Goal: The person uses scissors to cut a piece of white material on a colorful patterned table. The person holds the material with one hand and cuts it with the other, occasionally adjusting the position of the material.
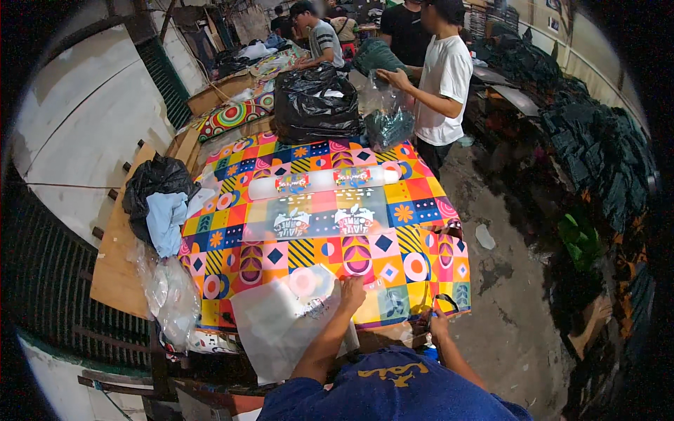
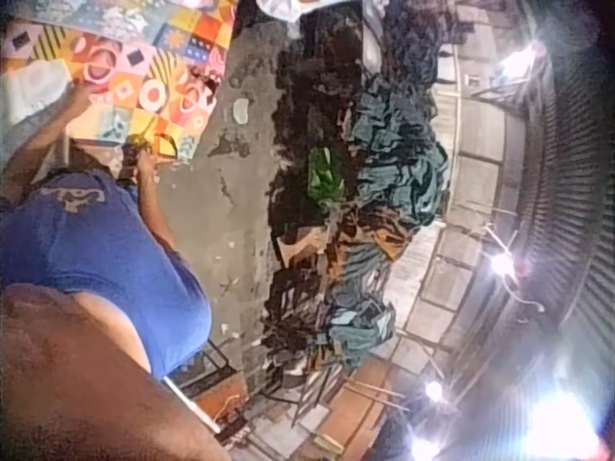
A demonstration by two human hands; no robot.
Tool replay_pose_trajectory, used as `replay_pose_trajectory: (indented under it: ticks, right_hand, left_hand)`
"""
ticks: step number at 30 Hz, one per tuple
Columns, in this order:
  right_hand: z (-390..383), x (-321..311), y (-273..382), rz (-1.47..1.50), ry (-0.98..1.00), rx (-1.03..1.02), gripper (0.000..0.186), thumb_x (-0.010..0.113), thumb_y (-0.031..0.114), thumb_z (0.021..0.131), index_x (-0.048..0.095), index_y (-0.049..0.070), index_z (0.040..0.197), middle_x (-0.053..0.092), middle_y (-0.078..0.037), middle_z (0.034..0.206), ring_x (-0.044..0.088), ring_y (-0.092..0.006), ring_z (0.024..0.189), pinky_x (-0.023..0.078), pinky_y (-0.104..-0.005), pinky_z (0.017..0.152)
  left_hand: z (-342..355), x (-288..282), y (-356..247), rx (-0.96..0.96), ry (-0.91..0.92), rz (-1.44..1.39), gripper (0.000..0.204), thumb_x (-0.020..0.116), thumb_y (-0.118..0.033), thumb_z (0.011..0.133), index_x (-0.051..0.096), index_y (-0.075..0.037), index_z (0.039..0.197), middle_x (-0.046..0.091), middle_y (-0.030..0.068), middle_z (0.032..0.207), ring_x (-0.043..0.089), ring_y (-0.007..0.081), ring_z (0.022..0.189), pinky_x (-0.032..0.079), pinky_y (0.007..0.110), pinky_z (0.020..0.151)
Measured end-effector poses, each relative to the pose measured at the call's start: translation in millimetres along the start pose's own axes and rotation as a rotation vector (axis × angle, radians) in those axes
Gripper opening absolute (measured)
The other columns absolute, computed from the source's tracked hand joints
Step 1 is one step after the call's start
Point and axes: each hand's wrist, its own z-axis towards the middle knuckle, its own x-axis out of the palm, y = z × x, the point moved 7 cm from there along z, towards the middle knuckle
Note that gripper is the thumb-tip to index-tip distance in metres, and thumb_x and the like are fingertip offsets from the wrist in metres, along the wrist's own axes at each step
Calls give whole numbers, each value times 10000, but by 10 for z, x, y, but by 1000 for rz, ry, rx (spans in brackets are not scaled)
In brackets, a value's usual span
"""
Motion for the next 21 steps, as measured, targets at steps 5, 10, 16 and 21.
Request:
replay_pose_trajectory:
  ticks: [5,10,16,21]
  right_hand:
    - [-58,19,59,6,-28,36,46,584,30,826,566,58,857,592,-48,744,575,-141,651,477,-274,592]
    - [-135,133,257,29,-68,71,50,593,69,843,575,60,889,591,-38,749,584,-141,639,474,-278,552]
    - [-515,791,1016,-16,162,110,99,569,140,885,527,75,946,573,-35,715,584,-145,618,442,-276,525]
    - [-828,1329,1672,75,413,-27,274,595,209,881,486,42,1069,616,-68,797,632,-185,769,484,-285,687]
  left_hand:
    - [1,-382,1,59,-113,-322,261,654,-122,737,618,-17,973,632,205,886,615,366,833,490,412,717]
    - [-295,-1031,-14,-57,-237,-609,366,690,-184,754,602,16,1048,640,197,980,617,331,915,478,381,810]
    - [-649,-1583,-313,-64,-266,-1262,286,644,-26,807,587,4,1085,637,47,944,581,99,886,490,251,737]
    - [-822,-1912,-615,-22,-246,-1432,413,648,33,777,516,-10,1166,591,47,1043,581,123,920,502,255,788]
